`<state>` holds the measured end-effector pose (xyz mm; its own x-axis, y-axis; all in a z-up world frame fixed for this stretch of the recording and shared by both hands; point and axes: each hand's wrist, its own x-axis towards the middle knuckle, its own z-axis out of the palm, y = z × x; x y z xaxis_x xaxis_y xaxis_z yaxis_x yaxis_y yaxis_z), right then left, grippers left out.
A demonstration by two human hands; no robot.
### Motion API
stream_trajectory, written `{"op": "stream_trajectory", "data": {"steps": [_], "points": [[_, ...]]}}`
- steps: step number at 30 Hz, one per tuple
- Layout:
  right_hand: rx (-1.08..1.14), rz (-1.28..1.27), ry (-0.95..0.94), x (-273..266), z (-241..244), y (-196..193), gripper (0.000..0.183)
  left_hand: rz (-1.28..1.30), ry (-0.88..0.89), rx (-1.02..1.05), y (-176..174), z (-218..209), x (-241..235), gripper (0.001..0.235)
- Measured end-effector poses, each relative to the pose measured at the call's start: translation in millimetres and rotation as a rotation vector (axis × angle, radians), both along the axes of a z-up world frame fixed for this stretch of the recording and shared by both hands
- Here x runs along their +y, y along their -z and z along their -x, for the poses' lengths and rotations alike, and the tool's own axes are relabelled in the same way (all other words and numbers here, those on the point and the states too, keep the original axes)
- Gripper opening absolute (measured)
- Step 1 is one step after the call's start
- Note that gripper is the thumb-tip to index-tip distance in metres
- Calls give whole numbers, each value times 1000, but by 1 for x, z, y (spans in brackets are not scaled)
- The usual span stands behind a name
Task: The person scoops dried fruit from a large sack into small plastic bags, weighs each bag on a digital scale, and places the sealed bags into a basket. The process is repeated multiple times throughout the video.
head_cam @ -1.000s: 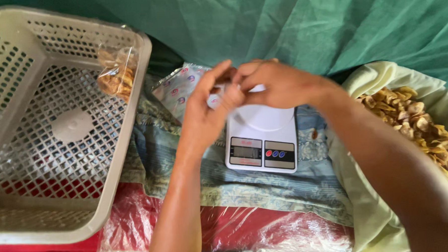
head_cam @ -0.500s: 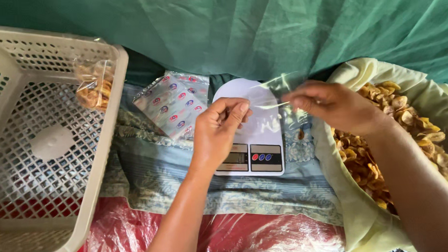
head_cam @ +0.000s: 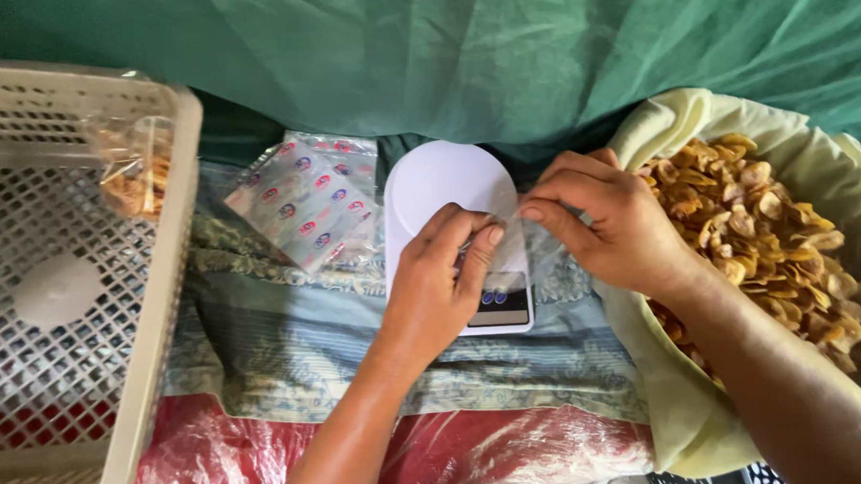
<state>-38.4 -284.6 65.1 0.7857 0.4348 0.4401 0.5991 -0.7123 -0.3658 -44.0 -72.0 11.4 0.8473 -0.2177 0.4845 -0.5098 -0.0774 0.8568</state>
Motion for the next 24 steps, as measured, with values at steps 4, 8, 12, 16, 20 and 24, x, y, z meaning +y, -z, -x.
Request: {"op": "stream_trajectory", "data": {"steps": [4, 8, 12, 16, 20, 24], "points": [[68, -52, -96, -2, -5, -3, 9, 1, -22, -1, 5, 0, -3, 14], [310, -240, -223, 4, -2, -6, 29, -81, -32, -170, 12, 2, -6, 10], [124, -130, -100, 13, 9, 4, 12, -159, -18, -209, 14, 4, -8, 15], [73, -101, -30, 15, 11, 17, 23, -163, 23, -207, 13, 1, -2, 14], [144, -184, -83, 12, 9, 22, 18, -148, 72, -147, 14, 2, -2, 21], [208, -239, -185, 10, 9, 12, 11, -98, 65, -207, 10, 5, -8, 21]]}}
